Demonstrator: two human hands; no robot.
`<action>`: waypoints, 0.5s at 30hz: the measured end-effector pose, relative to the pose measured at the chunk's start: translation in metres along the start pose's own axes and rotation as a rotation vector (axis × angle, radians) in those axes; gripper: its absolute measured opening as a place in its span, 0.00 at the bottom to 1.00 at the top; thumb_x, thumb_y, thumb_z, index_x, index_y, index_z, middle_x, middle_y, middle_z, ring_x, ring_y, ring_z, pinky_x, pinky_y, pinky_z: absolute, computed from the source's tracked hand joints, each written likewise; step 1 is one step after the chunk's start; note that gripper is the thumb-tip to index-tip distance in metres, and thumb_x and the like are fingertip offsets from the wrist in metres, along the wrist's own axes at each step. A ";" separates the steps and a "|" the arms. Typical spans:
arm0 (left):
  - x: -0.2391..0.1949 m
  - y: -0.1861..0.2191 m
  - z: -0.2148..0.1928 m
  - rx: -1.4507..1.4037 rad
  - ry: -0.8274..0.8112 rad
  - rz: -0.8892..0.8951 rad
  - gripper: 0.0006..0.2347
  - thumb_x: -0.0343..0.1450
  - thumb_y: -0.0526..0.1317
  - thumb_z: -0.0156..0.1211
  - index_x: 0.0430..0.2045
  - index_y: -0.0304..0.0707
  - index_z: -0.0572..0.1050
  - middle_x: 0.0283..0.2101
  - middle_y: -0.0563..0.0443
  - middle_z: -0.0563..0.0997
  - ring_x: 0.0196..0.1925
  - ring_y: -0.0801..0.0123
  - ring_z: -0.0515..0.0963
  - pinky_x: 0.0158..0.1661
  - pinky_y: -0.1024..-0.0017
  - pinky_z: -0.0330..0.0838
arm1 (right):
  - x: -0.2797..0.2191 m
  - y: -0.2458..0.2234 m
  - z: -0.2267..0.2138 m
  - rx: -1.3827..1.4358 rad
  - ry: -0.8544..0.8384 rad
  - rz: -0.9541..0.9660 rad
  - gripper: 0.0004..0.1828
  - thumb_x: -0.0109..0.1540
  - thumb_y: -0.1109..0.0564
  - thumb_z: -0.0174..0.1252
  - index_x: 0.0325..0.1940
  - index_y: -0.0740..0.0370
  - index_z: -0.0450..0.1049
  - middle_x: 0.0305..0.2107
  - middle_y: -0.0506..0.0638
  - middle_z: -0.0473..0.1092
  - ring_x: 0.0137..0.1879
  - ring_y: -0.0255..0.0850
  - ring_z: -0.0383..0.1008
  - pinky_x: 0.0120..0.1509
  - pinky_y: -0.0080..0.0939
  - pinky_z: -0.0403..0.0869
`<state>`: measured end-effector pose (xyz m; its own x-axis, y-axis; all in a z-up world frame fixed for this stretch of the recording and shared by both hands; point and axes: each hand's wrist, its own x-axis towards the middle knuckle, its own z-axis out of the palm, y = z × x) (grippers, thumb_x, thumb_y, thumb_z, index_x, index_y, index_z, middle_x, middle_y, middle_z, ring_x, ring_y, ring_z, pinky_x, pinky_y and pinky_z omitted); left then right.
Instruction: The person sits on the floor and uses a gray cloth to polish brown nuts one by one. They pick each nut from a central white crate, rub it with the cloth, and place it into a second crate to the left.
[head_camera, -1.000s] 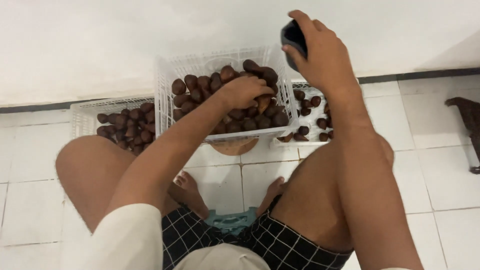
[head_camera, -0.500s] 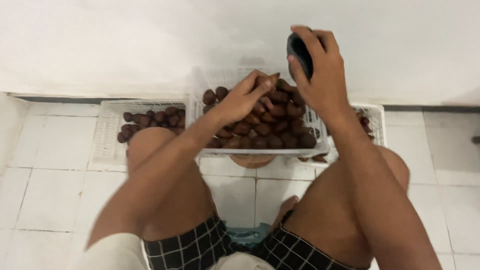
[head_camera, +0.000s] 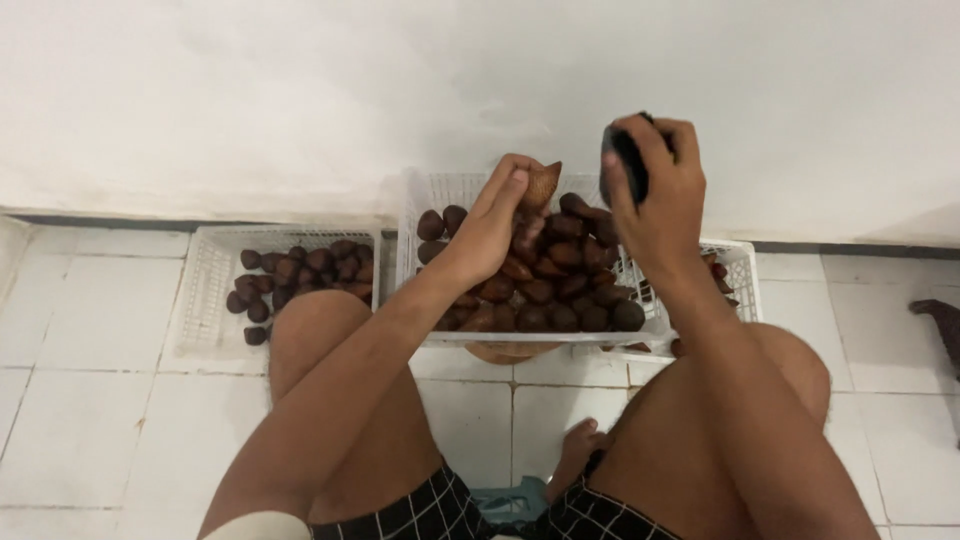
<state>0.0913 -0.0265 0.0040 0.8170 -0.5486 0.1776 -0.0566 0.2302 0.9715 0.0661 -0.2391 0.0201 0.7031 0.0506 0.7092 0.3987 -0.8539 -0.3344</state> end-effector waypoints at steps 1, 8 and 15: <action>0.002 0.001 0.000 0.072 -0.022 -0.001 0.19 0.81 0.53 0.29 0.51 0.39 0.66 0.32 0.47 0.73 0.32 0.68 0.74 0.37 0.67 0.71 | -0.001 -0.005 -0.001 0.015 0.014 -0.040 0.18 0.71 0.54 0.57 0.65 0.53 0.72 0.50 0.60 0.63 0.54 0.64 0.72 0.56 0.61 0.74; -0.001 0.017 0.007 0.181 -0.099 0.114 0.15 0.82 0.42 0.38 0.63 0.42 0.63 0.56 0.36 0.73 0.61 0.51 0.72 0.64 0.44 0.63 | -0.016 -0.026 0.010 -0.075 0.181 -0.409 0.17 0.61 0.52 0.70 0.55 0.52 0.83 0.45 0.61 0.68 0.47 0.58 0.74 0.51 0.53 0.76; 0.001 0.032 0.000 0.496 -0.028 0.304 0.15 0.80 0.38 0.52 0.62 0.37 0.66 0.58 0.37 0.74 0.65 0.43 0.71 0.65 0.44 0.62 | 0.004 -0.014 -0.008 0.016 0.075 0.005 0.15 0.73 0.57 0.54 0.63 0.60 0.71 0.48 0.60 0.64 0.55 0.65 0.72 0.54 0.63 0.74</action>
<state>0.0901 -0.0198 0.0349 0.7069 -0.5391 0.4579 -0.5542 -0.0200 0.8321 0.0586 -0.2312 0.0329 0.6596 0.0067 0.7516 0.4049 -0.8456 -0.3477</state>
